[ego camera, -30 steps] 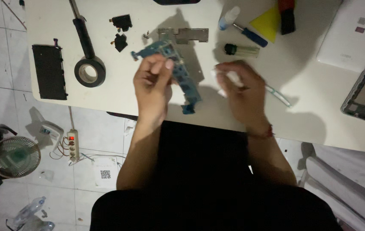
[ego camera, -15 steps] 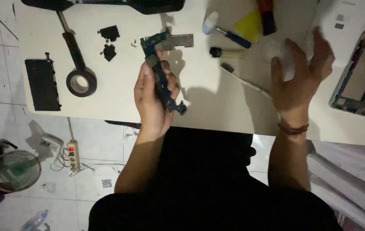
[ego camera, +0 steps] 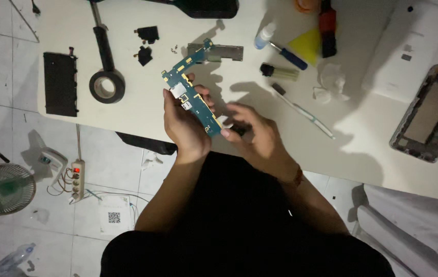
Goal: The person wipes a circuit board with a cloth, uses a brush and cotton swab to clean the surface and components, and then uses a screwdriver to tighten a small screw on the board.
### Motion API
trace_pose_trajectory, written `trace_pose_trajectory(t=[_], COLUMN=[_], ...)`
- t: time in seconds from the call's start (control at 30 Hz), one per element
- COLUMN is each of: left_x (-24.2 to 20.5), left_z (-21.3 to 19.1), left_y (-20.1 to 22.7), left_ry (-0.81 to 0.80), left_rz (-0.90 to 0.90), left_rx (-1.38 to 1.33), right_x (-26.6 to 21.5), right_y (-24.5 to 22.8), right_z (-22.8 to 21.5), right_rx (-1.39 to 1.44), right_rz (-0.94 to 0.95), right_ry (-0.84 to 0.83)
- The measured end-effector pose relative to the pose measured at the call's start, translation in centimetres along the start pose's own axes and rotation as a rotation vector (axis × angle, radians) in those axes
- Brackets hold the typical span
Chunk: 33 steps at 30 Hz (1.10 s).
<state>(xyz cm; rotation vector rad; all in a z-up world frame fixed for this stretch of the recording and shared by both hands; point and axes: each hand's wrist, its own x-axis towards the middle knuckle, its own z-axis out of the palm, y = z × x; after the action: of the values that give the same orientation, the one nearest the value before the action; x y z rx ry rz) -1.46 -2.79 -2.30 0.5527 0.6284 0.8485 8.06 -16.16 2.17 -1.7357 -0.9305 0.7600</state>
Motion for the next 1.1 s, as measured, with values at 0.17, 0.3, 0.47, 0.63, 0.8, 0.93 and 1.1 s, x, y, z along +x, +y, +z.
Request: trace_pose_trajectory(t=[0.17, 0.3, 0.47, 0.63, 0.8, 0.93, 1.1], left_x=[-0.1, -0.4, -0.1, 0.2, 0.4, 0.8, 0.7], left_z=[-0.7, -3.0, -5.6, -5.6, -5.2, -5.5, -5.7], left_y=[1.0, 2.0, 2.1, 4.4, 6.6, 8.3, 9.2], left_ry=[0.035, -0.094, -0.123, -0.200, -0.225, -0.145, -0.291], left_rz=[0.039, 0.120, 0.129, 0.162, 0.251, 0.197, 0.587], left_rx=[0.110, 0.369, 0.582, 1.057, 1.146, 1.292, 1.581], right_x=[-0.1, 0.1, 1.2, 2.0, 2.4, 2.8, 3.8], right_y=[1.5, 3.4, 4.6, 4.1, 3.9, 4.1, 4.7], right_z=[1.0, -0.2, -2.4, -2.7, -1.8, -1.1, -0.2], right_rx=[-0.009, 0.050, 0.012, 0.302, 0.347, 0.336, 0.250], right_rz=[0.107, -0.006, 0.026, 0.016, 0.027, 0.045, 0.121], right_ry=[-0.004, 0.178, 0.313, 0.352, 0.311, 0.287, 0.261])
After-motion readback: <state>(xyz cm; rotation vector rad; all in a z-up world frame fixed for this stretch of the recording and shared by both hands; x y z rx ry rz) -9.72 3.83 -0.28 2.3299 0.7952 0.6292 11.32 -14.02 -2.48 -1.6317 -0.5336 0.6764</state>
